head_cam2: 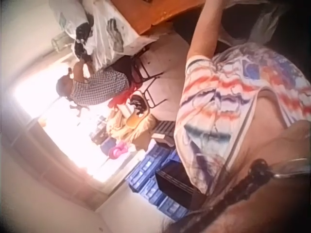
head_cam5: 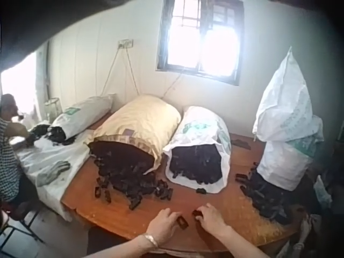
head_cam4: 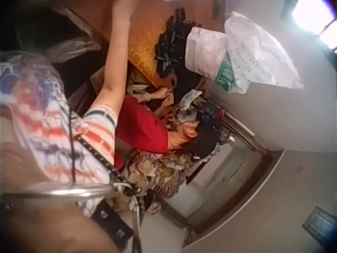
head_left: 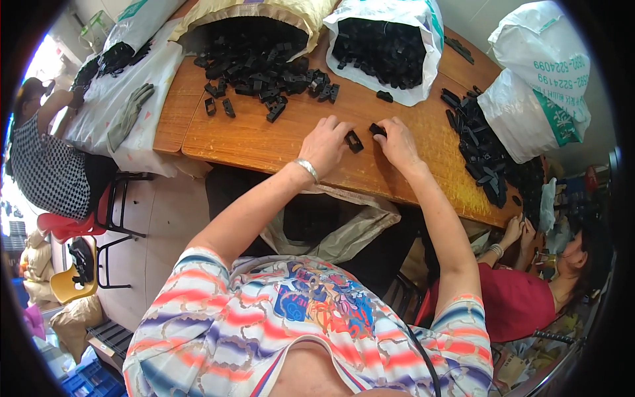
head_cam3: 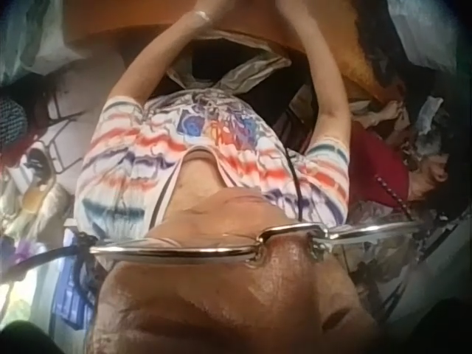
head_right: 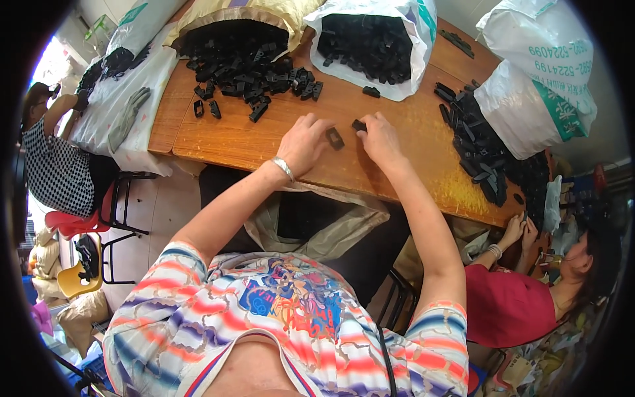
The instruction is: Sorting and inspecting small black plastic components from bags at a workshop table.
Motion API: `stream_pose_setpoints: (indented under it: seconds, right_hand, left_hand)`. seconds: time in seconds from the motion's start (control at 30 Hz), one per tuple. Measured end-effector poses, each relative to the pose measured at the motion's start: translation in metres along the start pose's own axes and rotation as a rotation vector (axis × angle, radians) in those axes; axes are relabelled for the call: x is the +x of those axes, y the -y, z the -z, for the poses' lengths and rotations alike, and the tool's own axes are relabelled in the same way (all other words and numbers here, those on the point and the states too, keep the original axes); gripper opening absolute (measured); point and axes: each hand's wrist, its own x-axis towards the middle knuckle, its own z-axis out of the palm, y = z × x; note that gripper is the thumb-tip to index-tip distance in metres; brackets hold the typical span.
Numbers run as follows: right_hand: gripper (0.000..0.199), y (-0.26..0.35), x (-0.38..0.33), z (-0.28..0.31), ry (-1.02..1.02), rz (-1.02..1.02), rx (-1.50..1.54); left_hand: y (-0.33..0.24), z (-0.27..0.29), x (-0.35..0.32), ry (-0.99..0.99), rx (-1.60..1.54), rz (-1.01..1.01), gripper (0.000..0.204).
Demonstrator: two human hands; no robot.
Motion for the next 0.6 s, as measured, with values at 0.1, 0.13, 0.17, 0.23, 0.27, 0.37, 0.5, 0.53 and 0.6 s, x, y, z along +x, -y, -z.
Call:
stream_pose_setpoints:
  seconds: [0.1, 0.13, 0.17, 0.23, 0.27, 0.37, 0.5, 0.53, 0.6]
  right_hand:
    - [0.022, 0.014, -0.008, 0.007, -0.059, -0.039, 0.12]
    - [0.022, 0.022, -0.01, 0.008, -0.085, -0.07, 0.222]
    - [0.023, 0.032, -0.013, 0.007, -0.08, -0.053, 0.246]
    - [0.023, 0.045, -0.02, 0.003, -0.057, -0.047, 0.292]
    - [0.023, 0.045, -0.021, 0.001, -0.055, -0.047, 0.291]
    - [0.022, 0.044, -0.023, -0.006, -0.085, -0.002, 0.19]
    - [0.021, 0.044, -0.02, -0.008, -0.081, 0.025, 0.145]
    - [0.02, 0.044, -0.019, -0.008, -0.076, 0.044, 0.125]
    - [0.021, 0.042, -0.019, -0.009, -0.043, 0.082, 0.086]
  left_hand:
    - [0.011, -0.002, 0.014, 0.07, 0.036, 0.0, 0.043]
    - [0.015, -0.001, 0.017, 0.119, 0.015, 0.012, 0.042]
    - [0.019, 0.0, 0.019, 0.167, -0.004, 0.024, 0.042]
    - [0.02, -0.001, 0.023, 0.205, -0.025, 0.041, 0.039]
    - [0.021, -0.001, 0.024, 0.241, -0.042, 0.06, 0.036]
    - [0.019, -0.004, 0.024, 0.221, -0.022, 0.062, 0.028]
    - [0.02, -0.005, 0.022, 0.197, -0.022, 0.087, 0.024]
    - [0.02, -0.004, 0.022, 0.202, -0.017, 0.092, 0.024]
    - [0.02, -0.004, 0.022, 0.206, -0.014, 0.099, 0.024]
